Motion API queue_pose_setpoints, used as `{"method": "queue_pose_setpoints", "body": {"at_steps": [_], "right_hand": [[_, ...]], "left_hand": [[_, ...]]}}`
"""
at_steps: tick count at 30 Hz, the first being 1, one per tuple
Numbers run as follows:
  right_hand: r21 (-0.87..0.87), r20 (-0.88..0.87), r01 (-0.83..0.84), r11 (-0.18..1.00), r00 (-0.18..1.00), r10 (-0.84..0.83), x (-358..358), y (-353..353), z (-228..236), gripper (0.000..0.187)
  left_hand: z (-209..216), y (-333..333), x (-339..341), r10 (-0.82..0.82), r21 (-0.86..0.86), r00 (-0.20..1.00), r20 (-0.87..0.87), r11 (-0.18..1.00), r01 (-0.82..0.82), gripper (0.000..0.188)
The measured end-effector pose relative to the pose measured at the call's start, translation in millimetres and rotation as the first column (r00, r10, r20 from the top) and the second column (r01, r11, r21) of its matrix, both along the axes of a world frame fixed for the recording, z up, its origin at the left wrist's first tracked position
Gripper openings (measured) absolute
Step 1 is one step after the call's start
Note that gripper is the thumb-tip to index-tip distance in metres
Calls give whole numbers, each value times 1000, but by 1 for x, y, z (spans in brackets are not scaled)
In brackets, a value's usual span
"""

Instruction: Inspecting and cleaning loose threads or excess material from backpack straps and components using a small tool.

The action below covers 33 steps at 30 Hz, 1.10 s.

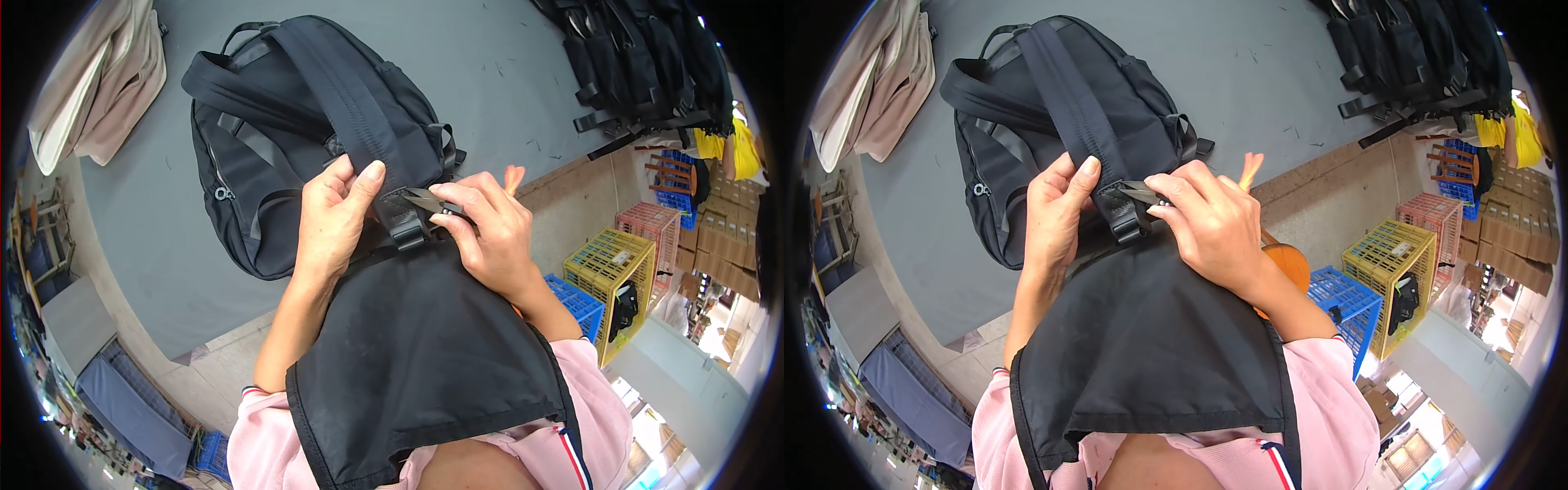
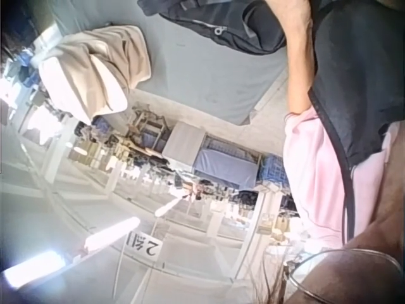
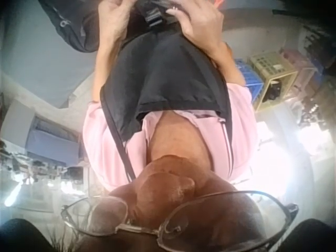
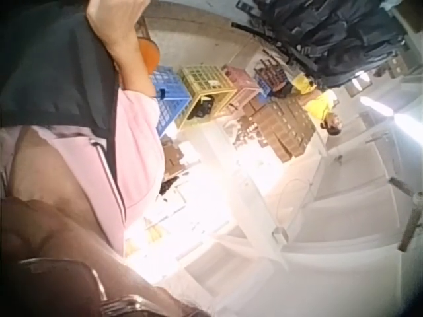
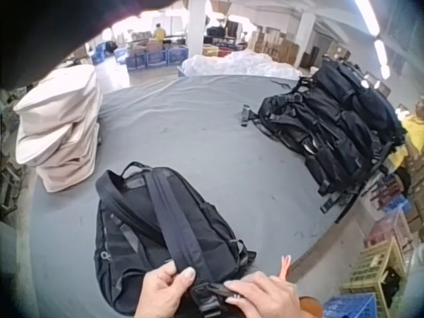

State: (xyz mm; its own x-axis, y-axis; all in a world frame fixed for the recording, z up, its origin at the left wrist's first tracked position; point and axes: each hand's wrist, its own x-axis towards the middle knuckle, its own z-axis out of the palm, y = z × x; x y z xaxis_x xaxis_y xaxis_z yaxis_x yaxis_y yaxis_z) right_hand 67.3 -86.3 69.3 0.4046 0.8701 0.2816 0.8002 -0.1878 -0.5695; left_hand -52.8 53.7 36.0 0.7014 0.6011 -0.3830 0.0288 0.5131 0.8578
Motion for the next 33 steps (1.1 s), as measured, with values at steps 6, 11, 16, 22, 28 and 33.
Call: {"method": "queue_pose_setpoints", "body": {"at_steps": [6, 11, 16, 22, 28, 33], "right_hand": [[11, 142, -81, 997, 987, 79, 3, 4, 4, 32], [41, -10, -86, 995, 996, 86, 6, 4, -4, 32], [-27, 109, -100, 995, 989, 102, 0, 3, 2, 32], [127, -107, -10, 992, 994, 24, 4, 3, -9, 30], [137, 21, -61, 989, 998, 58, 5, 9, -13, 25], [8, -745, 176, 984, 658, -112, 14, 20, -16, 25]], "left_hand": [[-1, -1, -1, 22, 33, 1000, -5, 999, -22, 30], [11, -5, 5, 8, -3, 999, -49, 1000, -8, 30], [1, -4, -1, -35, 4, 999, -4, 999, 35, 22], [-4, -2, -1, -26, -19, 1000, 6, 999, 26, 24], [1, -1, -2, -24, -44, 998, 49, 999, 27, 21], [1, -3, -1, 122, -606, 980, 154, 795, -4, 25]]}}
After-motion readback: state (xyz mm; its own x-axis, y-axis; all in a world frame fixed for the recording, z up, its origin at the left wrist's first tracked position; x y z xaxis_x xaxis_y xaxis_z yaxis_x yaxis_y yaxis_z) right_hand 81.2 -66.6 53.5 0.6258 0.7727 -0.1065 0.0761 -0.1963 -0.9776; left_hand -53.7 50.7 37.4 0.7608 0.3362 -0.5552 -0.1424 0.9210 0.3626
